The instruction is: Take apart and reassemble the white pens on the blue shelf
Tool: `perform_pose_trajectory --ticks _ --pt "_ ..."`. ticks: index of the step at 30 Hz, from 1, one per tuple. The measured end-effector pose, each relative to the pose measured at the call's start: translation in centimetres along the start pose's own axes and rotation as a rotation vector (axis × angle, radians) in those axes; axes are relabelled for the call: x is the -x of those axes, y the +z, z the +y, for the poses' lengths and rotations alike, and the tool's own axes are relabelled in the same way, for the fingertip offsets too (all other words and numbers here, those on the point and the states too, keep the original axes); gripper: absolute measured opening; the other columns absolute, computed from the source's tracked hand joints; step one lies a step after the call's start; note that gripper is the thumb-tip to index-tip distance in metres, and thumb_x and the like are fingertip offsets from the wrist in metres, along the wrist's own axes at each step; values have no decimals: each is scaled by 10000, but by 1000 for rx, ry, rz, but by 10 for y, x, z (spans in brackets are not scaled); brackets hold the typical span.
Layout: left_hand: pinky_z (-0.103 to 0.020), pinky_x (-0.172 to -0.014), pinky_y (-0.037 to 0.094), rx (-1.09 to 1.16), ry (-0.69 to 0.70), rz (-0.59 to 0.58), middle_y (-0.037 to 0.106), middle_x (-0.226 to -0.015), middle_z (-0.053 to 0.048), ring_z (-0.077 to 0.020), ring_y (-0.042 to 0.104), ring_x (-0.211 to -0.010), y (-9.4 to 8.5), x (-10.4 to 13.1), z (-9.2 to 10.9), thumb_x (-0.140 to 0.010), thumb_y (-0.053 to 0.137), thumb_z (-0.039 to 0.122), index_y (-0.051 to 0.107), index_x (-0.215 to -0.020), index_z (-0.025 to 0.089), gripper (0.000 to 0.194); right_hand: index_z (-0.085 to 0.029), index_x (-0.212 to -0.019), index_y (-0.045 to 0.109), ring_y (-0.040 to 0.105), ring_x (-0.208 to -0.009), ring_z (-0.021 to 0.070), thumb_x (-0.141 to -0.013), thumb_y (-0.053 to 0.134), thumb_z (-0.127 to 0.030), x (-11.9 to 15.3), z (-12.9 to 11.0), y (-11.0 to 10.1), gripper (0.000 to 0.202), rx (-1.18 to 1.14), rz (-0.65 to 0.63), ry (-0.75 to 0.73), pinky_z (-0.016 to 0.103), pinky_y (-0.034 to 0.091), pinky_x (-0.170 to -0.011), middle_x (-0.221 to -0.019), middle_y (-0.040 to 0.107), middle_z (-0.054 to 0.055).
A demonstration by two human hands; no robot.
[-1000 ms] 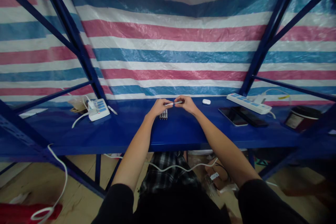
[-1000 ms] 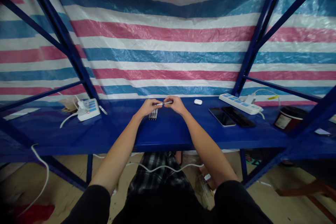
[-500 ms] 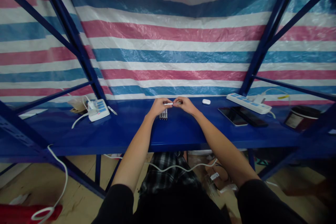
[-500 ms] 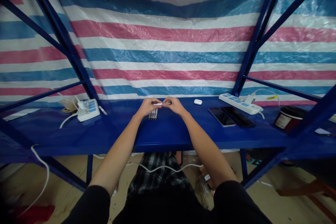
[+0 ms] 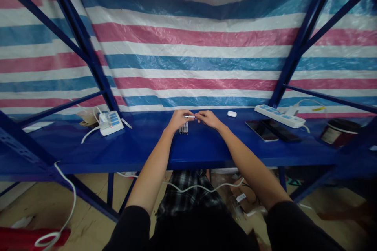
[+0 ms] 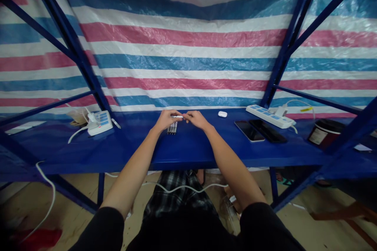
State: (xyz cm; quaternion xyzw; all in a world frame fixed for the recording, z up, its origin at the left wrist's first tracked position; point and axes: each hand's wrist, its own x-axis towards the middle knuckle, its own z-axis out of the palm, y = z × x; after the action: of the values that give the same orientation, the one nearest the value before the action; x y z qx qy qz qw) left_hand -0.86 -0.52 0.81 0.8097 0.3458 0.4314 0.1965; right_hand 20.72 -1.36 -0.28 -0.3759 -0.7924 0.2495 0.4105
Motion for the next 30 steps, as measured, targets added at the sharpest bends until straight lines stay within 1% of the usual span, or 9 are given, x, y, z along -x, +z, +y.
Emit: perform_pose_trajectory --ticks 2,6,10,13,16,19,22,26,30 --pt "-315 -832 532 -5 3 -1 786 -896 -61 -234 721 -885 0 0 1 -732 816 332 806 -894 188 217 -167 -962 707 529 -570 131 -876 633 -553 1 -2 0 402 -12 2 15 254 392 -569 -771 697 38" --pt "-311 -832 529 -27 20 -1 788 -895 -52 -226 721 -876 -1 1 3 -748 801 318 807 -894 192 192 -157 -865 699 505 -493 121 -920 548 -592 2 -5 -1 463 -17 -3 58 257 386 -522 -718 688 42" --pt "-308 -837 528 -47 18 -1 789 -892 -46 -219 720 -870 -2 1 4 -743 806 307 809 -891 198 183 -163 -933 697 516 -499 116 -869 638 -572 3 -6 -1 419 -30 21 47 246 392 -509 -771 709 38" --pt "-308 -834 526 -58 8 -7 789 -898 -44 -218 721 -877 -2 1 4 -750 802 313 810 -893 204 180 -158 -879 698 506 -478 112 -920 559 -578 3 -7 -1 444 -24 4 56 250 395 -505 -739 698 42" --pt "-315 -843 527 -61 5 -1 788 -892 -45 -216 720 -870 -2 1 4 -753 800 318 811 -887 206 175 -170 -931 703 533 -512 122 -879 626 -565 3 -8 -1 406 -42 21 40 247 398 -498 -784 703 41" --pt "-318 -840 531 -43 5 -8 787 -900 -52 -218 720 -869 -2 1 3 -748 805 320 810 -895 204 187 -160 -857 708 515 -487 125 -919 566 -571 3 -9 -1 439 -8 21 61 262 396 -504 -702 673 43" --pt "-327 -847 531 -48 -3 -8 786 -899 -53 -223 718 -875 -2 1 4 -742 810 321 811 -897 208 192 -165 -928 713 524 -503 124 -883 629 -539 4 -10 -2 385 -36 20 61 258 402 -500 -779 704 53" --pt "-328 -859 530 -41 -1 -13 789 -912 -54 -227 722 -890 -2 2 6 -757 797 315 815 -905 210 182 -160 -904 710 498 -479 113 -904 592 -534 4 -9 -2 392 -35 -3 70 245 389 -487 -732 698 44" --pt "-324 -843 533 -53 -17 -18 791 -909 -54 -233 724 -892 -3 2 6 -753 800 322 819 -897 211 183 -169 -970 707 494 -482 107 -844 674 -487 3 -8 -3 343 -75 -19 51 234 377 -476 -763 704 35"
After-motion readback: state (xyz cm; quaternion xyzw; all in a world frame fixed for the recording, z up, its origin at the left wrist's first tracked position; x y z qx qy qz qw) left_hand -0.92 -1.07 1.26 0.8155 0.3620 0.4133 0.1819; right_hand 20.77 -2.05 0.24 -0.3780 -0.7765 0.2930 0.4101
